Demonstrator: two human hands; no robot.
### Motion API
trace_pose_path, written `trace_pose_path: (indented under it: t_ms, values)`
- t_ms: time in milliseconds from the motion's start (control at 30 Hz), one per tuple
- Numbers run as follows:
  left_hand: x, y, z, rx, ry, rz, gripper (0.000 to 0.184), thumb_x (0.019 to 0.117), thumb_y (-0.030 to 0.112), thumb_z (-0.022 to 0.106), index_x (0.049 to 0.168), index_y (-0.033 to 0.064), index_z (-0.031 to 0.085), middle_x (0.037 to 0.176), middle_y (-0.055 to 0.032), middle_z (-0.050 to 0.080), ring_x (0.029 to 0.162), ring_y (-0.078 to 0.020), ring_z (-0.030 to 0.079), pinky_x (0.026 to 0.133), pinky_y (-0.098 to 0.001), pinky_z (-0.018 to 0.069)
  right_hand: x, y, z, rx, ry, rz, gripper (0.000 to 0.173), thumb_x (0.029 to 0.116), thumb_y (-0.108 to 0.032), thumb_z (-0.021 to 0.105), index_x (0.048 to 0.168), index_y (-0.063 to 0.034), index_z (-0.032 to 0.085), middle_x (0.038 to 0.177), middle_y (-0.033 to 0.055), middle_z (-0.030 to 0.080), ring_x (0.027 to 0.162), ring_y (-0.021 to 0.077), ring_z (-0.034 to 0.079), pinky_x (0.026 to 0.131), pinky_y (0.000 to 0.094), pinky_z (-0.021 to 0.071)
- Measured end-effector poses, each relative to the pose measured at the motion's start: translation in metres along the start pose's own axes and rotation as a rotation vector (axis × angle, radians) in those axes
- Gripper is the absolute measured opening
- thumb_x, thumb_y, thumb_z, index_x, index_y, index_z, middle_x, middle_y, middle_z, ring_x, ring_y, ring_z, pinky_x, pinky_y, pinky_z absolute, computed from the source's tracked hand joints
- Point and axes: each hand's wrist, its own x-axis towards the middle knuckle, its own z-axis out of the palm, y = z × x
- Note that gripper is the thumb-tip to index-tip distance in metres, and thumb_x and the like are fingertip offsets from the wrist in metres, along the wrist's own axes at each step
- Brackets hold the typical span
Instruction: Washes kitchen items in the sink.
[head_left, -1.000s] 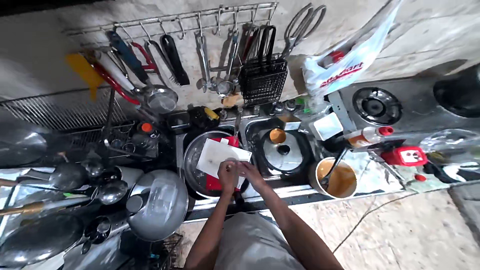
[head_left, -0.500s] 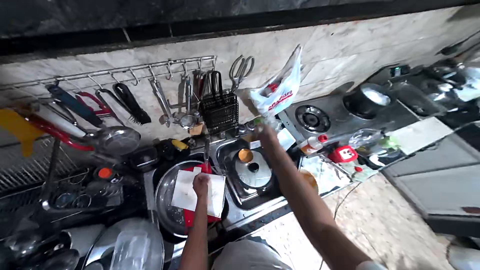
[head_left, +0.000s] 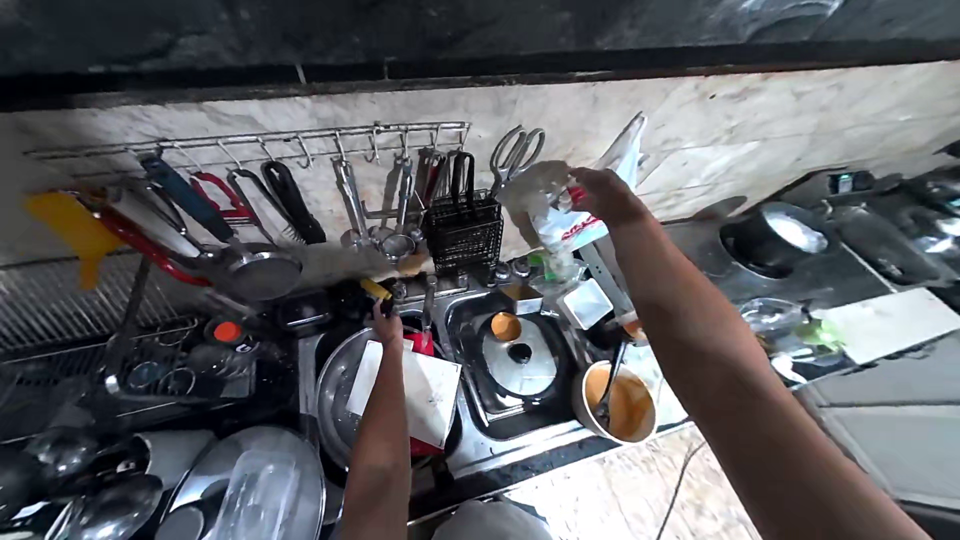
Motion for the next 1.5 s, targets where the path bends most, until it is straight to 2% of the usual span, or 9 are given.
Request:
trace_pose_path:
  t_ms: [200,367,567,700,767,1067,1200,1367,1500]
  values:
    - [0.026,0.0,0.007,-0.167,-0.073,0.078,0.041,0.0897,0.009,0.075,0.128,0.0032,0.062,0.124,-0.0235,0.064,0.113,-0.0352,0.064,0.094,-0.0514,0.055,-0.026,0.009,0.005,-0.316,0.097,-0.248,0.041,0.1017,-0.031,0.062,0.131,-0.003,0.064,0.127,0.0214,0.067,0.115,0.0341,0.065,0.1,0.0569,0.0519]
    - [0.03,0.009,0.019,0.008,-0.12,0.209,0.039,0.0872,0.018,0.08,0.125,0.0211,0.072,0.154,-0.0248,0.04,0.134,-0.0409,0.048,0.103,-0.0515,0.0504,-0.11,0.045,0.019,-0.331,0.075,-0.276,0.043,0.1051,-0.039,0.057,0.137,-0.0109,0.058,0.131,0.0168,0.065,0.107,0.0336,0.069,0.09,0.0569,0.0574]
    - [0.035,0.013,0.016,0.114,-0.079,0.153,0.074,0.0951,0.04,0.072,0.155,0.0087,0.043,0.157,-0.0297,0.035,0.141,-0.0434,0.041,0.114,-0.056,0.0392,-0.158,0.142,0.067,-0.149,-0.108,-0.185,0.033,0.1053,-0.022,0.058,0.128,0.001,0.063,0.117,0.0176,0.071,0.101,0.0254,0.072,0.091,0.0448,0.061]
    - [0.001,0.002,-0.017,0.012,0.043,0.264,0.04,0.0964,0.039,0.07,0.124,0.0103,0.074,0.132,-0.0173,0.065,0.123,-0.0303,0.061,0.107,-0.0497,0.0486,-0.197,0.202,0.114,-0.18,-0.341,0.004,0.032,0.1056,-0.023,0.056,0.129,-0.0026,0.065,0.121,0.0136,0.071,0.105,0.0223,0.072,0.093,0.0423,0.061]
    - [-0.024,-0.01,-0.033,-0.144,-0.027,0.239,0.038,0.0946,0.034,0.073,0.112,0.0012,0.071,0.118,-0.0175,0.069,0.11,-0.026,0.066,0.097,-0.0459,0.0555,-0.21,0.228,0.138,-0.163,-0.448,0.049,0.032,0.1045,-0.019,0.054,0.13,-0.0026,0.065,0.121,0.0148,0.071,0.105,0.0235,0.072,0.093,0.0431,0.0608]
    - [-0.084,-0.048,-0.021,-0.312,-0.451,0.0,0.052,0.1117,0.031,0.035,0.155,0.0019,0.03,0.148,-0.0251,0.048,0.128,-0.029,0.056,0.103,-0.0471,0.0516,-0.218,0.276,0.242,0.322,-0.509,0.325,0.051,0.1105,-0.038,0.045,0.143,0.001,0.052,0.131,0.0182,0.066,0.116,0.0248,0.067,0.1,0.0418,0.0568]
    - [-0.089,-0.043,-0.01,-0.211,-0.476,0.062,0.054,0.1118,0.03,0.034,0.154,-0.0028,0.028,0.148,-0.0286,0.047,0.132,-0.0313,0.054,0.111,-0.0467,0.0473,-0.215,0.28,0.265,0.544,-0.491,0.395,0.046,0.1105,-0.035,0.045,0.144,-0.0033,0.051,0.128,0.0144,0.068,0.115,0.0224,0.067,0.1,0.0418,0.0563]
    - [-0.081,-0.05,-0.037,0.148,-0.36,0.256,0.047,0.1045,0.032,0.05,0.146,0.0123,0.058,0.15,-0.0215,0.049,0.138,-0.0407,0.045,0.112,-0.0616,0.038,-0.216,0.276,0.265,0.688,-0.524,0.532,0.044,0.108,-0.025,0.05,0.149,-0.01,0.042,0.125,0.0164,0.067,0.109,0.028,0.069,0.093,0.0472,0.0593]
    - [-0.097,-0.103,-0.094,0.508,0.005,0.051,0.051,0.1059,0.034,0.049,0.143,-0.0012,0.054,0.146,-0.0295,0.051,0.14,-0.0442,0.045,0.119,-0.0556,0.0347,-0.211,0.277,0.262,0.752,-0.522,0.542,0.045,0.107,-0.021,0.045,0.15,-0.0136,0.038,0.128,0.0169,0.066,0.108,0.0287,0.069,0.088,0.0458,0.0589]
